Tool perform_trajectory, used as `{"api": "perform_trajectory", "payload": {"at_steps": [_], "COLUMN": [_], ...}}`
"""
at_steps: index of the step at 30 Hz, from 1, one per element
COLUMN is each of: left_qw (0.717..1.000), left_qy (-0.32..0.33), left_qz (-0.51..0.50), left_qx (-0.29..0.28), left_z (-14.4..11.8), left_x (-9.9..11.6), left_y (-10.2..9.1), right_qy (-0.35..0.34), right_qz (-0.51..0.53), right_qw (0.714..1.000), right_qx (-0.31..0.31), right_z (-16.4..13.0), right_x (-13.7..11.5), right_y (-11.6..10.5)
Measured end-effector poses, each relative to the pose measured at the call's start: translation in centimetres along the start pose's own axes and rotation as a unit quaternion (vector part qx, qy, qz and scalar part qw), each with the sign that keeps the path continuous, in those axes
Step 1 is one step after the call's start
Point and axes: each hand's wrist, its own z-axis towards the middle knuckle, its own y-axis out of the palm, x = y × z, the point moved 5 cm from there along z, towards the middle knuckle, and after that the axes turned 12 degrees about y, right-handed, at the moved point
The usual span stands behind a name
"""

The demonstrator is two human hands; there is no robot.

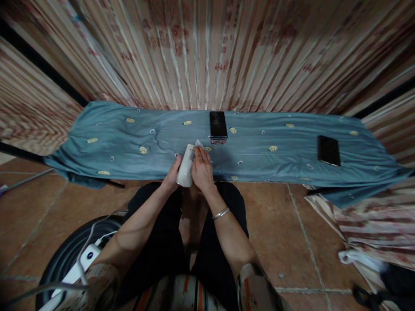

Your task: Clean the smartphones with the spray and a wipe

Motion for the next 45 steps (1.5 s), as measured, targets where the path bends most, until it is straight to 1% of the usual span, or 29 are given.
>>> {"api": "perform_trajectory", "payload": {"at_steps": [5, 9, 15, 18, 21, 25, 29, 32, 36, 39, 42, 45], "left_qw": [1.0, 1.0, 0.999, 0.998, 0.998, 0.996, 0.995, 0.994, 0.992, 0.99, 0.991, 0.992], "left_qy": [-0.017, -0.005, 0.013, 0.008, -0.001, -0.005, -0.021, -0.032, -0.084, -0.101, -0.09, -0.089], "left_qz": [-0.015, -0.023, -0.038, -0.048, -0.058, -0.057, -0.059, -0.072, -0.078, -0.085, -0.088, -0.072], "left_qx": [-0.013, -0.006, 0.021, 0.036, 0.036, 0.062, 0.076, 0.069, 0.05, 0.048, 0.054, 0.059], "left_z": [-0.1, -0.3, -0.7, -0.9, -0.9, -0.9, -1.1, -1.2, -1.2, -0.8, -0.4, -0.1], "left_x": [0.0, 0.6, 1.8, 2.2, 2.4, 2.4, 2.4, 2.5, 2.2, 2.0, 2.1, 2.3], "left_y": [0.3, 0.4, 1.1, 1.5, 1.8, 1.6, 1.4, 1.5, 1.4, 0.7, 0.2, 0.3], "right_qy": [0.016, 0.02, -0.004, -0.02, -0.034, -0.047, -0.075, -0.098, -0.123, -0.12, -0.12, -0.131], "right_qz": [0.009, 0.004, -0.007, -0.006, 0.0, 0.012, 0.016, 0.018, 0.033, 0.035, 0.019, 0.005], "right_qw": [1.0, 1.0, 1.0, 1.0, 0.999, 0.998, 0.996, 0.994, 0.991, 0.991, 0.991, 0.991], "right_qx": [0.003, -0.002, -0.003, -0.009, -0.024, -0.044, -0.038, -0.046, -0.041, -0.046, -0.049, -0.041], "right_z": [-0.1, -0.4, -1.6, -2.4, -2.9, -3.4, -4.2, -4.9, -5.7, -5.9, -5.9, -5.7], "right_x": [0.3, 0.2, -0.9, -1.6, -2.3, -3.1, -4.1, -5.0, -5.8, -6.0, -5.9, -5.6], "right_y": [0.0, 0.1, 0.6, 0.8, 0.8, 0.8, 0.7, 0.8, 0.7, 0.6, 0.6, 0.4]}}
